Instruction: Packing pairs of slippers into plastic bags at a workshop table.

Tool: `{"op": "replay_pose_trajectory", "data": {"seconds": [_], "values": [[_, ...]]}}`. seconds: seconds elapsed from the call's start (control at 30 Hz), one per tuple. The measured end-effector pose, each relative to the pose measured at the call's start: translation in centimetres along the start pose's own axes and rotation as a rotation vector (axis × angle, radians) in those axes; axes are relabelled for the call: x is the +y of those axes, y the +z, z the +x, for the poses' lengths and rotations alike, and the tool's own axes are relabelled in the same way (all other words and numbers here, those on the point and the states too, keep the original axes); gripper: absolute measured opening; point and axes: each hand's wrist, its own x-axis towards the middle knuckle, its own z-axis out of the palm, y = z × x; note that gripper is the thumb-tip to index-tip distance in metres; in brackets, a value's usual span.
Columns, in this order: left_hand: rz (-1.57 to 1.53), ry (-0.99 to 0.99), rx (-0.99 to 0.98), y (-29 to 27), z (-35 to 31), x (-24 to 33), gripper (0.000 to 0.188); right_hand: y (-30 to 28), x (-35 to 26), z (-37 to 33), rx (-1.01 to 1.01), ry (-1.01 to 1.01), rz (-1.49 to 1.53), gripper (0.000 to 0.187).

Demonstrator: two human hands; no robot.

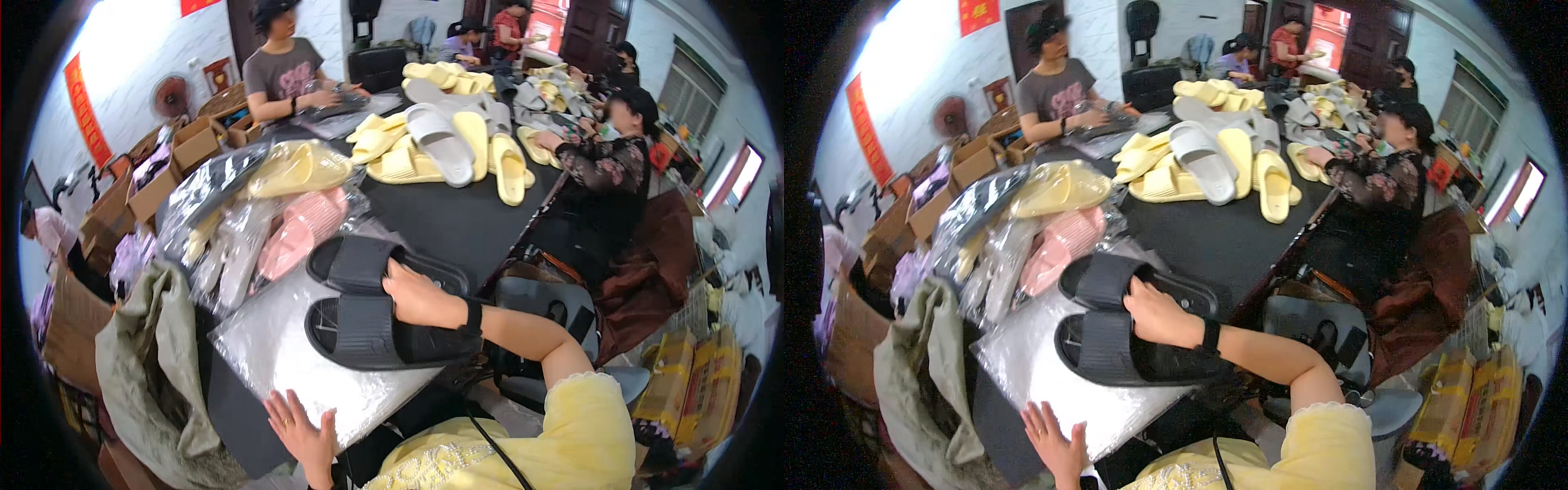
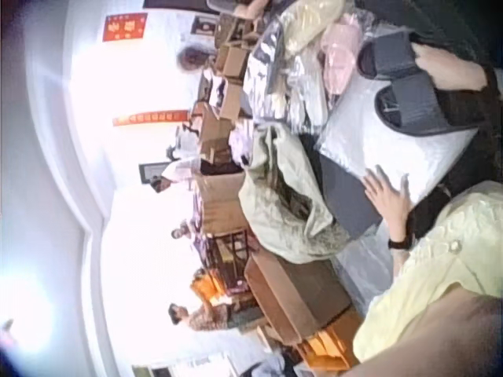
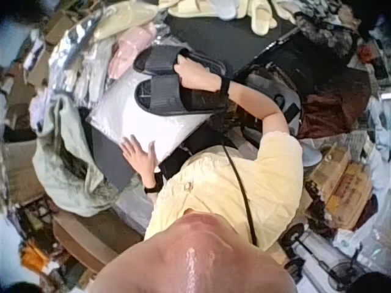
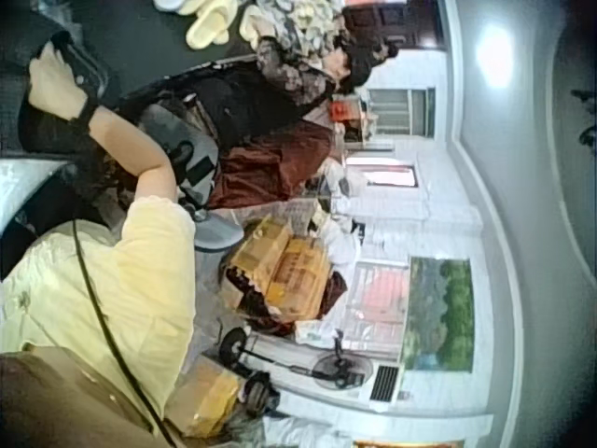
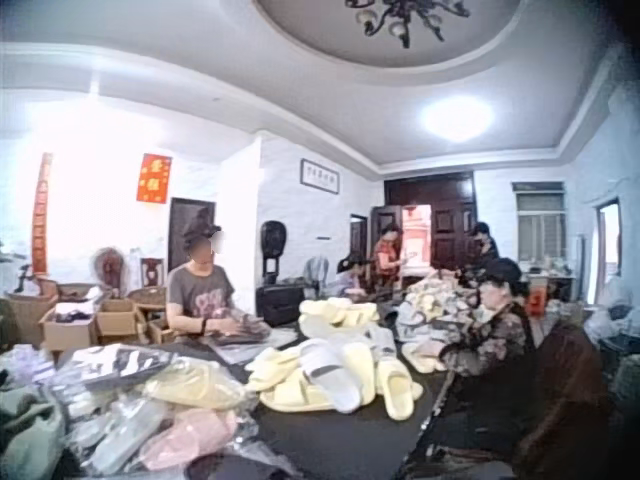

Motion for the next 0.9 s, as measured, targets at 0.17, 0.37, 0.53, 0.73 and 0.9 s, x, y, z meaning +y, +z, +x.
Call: {"op": "replay_pose_trajectory", "data": {"seconds": [0.17,0.37,0.53,0.73,0.9], "values": [[0.051,0.042,0.008,-1.4,-0.2,0.6,0.071,1.9,4.3,-3.2,-0.277,0.024,-0.065,0.031],[0.057,0.105,0.075,-0.7,-0.1,0.4,0.068,1.2,6.3,-4.0,-0.429,-0.013,0.398,0.046],[0.055,0.123,0.132,-0.5,-0.1,0.1,0.067,2.4,6.2,-4.2,-0.333,-0.109,0.27,0.045],[0.076,0.135,0.137,-0.8,0.0,0.5,0.067,1.9,6.0,-4.4,-0.342,-0.081,0.265,0.044],[0.09,0.142,0.152,-0.4,0.0,0.5,0.066,2.4,6.5,-4.5,-0.324,-0.111,0.272,0.045]]}}
